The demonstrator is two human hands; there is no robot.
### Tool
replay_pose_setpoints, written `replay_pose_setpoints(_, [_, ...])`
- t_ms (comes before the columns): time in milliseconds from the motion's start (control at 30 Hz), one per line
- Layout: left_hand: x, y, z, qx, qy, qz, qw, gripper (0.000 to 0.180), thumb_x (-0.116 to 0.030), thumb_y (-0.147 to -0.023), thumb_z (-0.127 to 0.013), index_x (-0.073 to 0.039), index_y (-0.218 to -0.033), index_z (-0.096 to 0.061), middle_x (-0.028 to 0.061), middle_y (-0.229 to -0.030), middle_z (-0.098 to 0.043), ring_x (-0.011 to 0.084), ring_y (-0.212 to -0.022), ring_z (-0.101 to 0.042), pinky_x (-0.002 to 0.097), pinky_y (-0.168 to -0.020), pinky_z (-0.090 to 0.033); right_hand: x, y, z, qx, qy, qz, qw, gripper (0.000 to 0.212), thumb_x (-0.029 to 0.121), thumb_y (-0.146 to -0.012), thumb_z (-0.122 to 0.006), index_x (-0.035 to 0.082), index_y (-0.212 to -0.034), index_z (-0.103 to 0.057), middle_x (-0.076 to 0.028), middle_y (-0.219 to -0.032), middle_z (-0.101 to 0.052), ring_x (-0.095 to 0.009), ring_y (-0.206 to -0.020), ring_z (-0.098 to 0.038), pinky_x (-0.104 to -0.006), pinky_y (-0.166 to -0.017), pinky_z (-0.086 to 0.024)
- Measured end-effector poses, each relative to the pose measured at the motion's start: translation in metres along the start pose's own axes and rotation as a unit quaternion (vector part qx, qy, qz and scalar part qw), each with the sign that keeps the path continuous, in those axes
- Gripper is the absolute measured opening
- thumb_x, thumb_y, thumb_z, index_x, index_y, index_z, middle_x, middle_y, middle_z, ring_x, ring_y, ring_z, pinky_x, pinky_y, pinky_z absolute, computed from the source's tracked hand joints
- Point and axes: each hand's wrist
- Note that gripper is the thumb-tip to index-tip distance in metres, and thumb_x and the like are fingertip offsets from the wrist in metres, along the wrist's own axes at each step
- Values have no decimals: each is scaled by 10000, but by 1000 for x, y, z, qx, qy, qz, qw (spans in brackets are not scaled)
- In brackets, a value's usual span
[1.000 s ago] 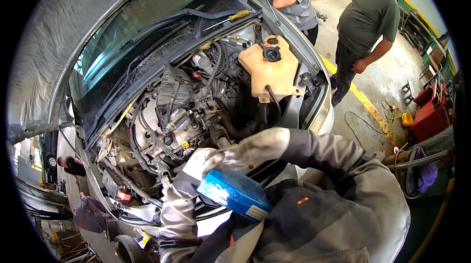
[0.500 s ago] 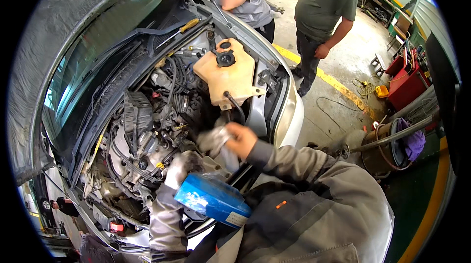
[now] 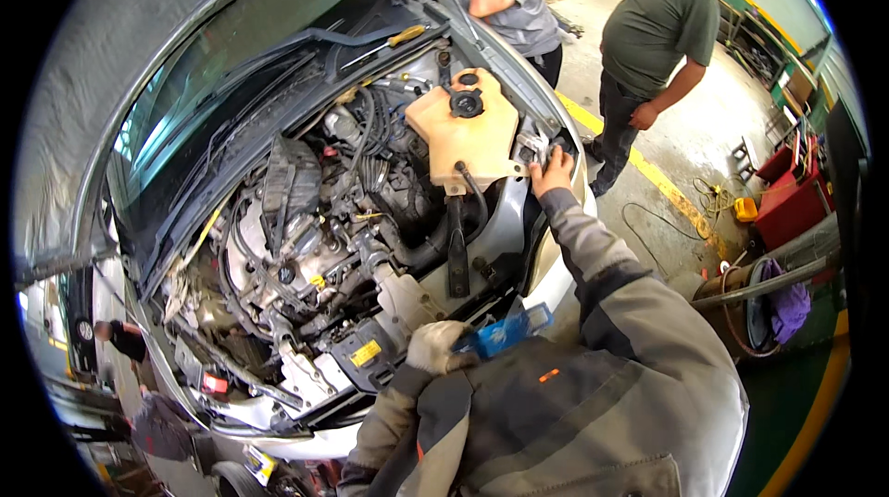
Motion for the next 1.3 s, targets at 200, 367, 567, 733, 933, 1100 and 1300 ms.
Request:
replay_pose_setpoints(200, [51,13,-75,117,76,107,984,632,-471,-882,-635,-11,-1308,-553,220,-1299,-586,373,-1204,-567,421,-1013,-460,-22,176,67,400,-185,286,851,261,196,-921,-620,19,-1109,-650,-198,-932,-664,-374,-873,-624,-465,-791,-497])
replay_pose_setpoints(367, [42,1,-82,168,6,113,979,612,-484,-914,-593,-12,-1301,-554,220,-1287,-586,378,-1193,-567,438,-1004,-455,-87,234,105,364,-271,-51,890,582,444,-1054,-358,-29,-984,-689,-137,-853,-724,-252,-847,-686,-366,-810,-529])
replay_pose_setpoints(567, [24,-16,-104,135,-178,4,975,734,-416,-783,-716,-34,-1368,-491,168,-1268,-603,359,-1145,-603,429,-937,-493,-150,267,43,375,-149,-335,851,855,661,-996,-252,-58,-899,-706,-176,-761,-710,-276,-726,-694,-396,-751,-544])
replay_pose_setpoints(733, [9,-29,-87,151,-161,75,972,718,-419,-766,-754,1,-1298,-519,219,-1162,-637,376,-1047,-645,443,-890,-517,-123,277,43,340,-160,-240,895,788,606,-1015,-251,-22,-966,-726,-186,-911,-723,-295,-891,-674,-382,-864,-504])
replay_pose_setpoints(933, [-68,-27,75,2,279,281,918,410,-179,-819,-698,29,-1148,-570,113,-878,-673,177,-713,-683,325,-673,-577,90,191,153,303,-224,287,881,479,287,-903,-683,8,-1271,-556,-213,-1232,-534,-384,-1097,-552,-443,-952,-470])
replay_pose_setpoints(1100, [-50,14,157,65,199,267,941,546,-349,-842,-708,-5,-1249,-587,107,-984,-669,134,-841,-627,309,-756,-521,188,177,166,425,-281,283,813,422,255,-862,-737,28,-1185,-591,-194,-1128,-576,-324,-1027,-597,-406,-878,-511])
replay_pose_setpoints(1300, [-38,65,131,46,109,230,966,560,-440,-930,-631,12,-1255,-576,171,-1006,-683,279,-889,-657,375,-810,-518,188,218,145,532,-311,82,783,313,276,-940,-654,2,-1090,-645,-167,-970,-706,-260,-911,-674,-375,-816,-524])
Point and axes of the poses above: each hand's wrist, its own y-axis away from the middle knuckle, its own z-axis out of the back of the hand, x = y × z
